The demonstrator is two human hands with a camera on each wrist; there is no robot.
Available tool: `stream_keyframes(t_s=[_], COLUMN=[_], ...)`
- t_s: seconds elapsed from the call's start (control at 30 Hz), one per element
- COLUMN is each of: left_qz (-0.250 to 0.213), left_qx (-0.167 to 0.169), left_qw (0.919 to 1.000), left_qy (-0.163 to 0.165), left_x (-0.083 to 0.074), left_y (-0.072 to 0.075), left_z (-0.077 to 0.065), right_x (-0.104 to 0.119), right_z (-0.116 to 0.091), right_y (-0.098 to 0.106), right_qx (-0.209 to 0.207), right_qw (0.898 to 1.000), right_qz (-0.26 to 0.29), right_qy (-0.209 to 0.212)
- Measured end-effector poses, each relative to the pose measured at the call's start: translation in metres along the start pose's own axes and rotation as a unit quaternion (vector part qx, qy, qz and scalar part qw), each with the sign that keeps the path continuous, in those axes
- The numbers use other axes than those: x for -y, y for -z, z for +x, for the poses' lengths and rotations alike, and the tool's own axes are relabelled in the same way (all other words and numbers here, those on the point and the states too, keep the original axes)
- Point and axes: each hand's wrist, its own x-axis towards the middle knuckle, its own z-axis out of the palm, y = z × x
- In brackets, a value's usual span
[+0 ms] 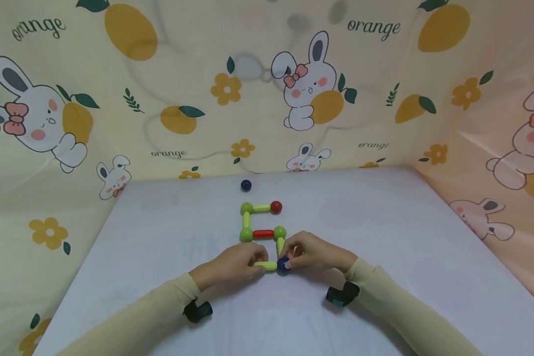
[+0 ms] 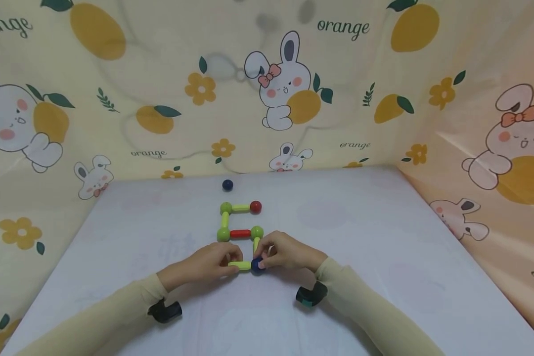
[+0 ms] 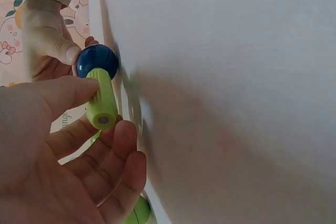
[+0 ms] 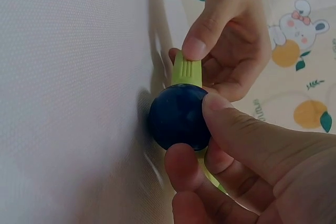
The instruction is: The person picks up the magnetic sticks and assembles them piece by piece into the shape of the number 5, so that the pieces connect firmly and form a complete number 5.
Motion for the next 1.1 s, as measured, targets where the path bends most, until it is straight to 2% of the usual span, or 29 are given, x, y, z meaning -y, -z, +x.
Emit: stream_keyframes(t_s=[0.63,1.1], left_qz=[-0.012,-0.018], left_qx=[0.005,0.008], left_qw=[0.9999,0.9998], left_qy=[0.003,0.006], left_x=[0.0015,0.0018], left_y=[-0.0037,0.0042], left_z=[-0.0011,-0.0007], right_x=[-0.0029,0.0004], right_z=[-0.0012,0.0009], right_y=[-0.0035,-0.0007], right_qx=[0.0,-0.002], right_qw=[1.0,1.0], right_qz=[0.013,-0.001], right_qy=[-0.001,-0.011])
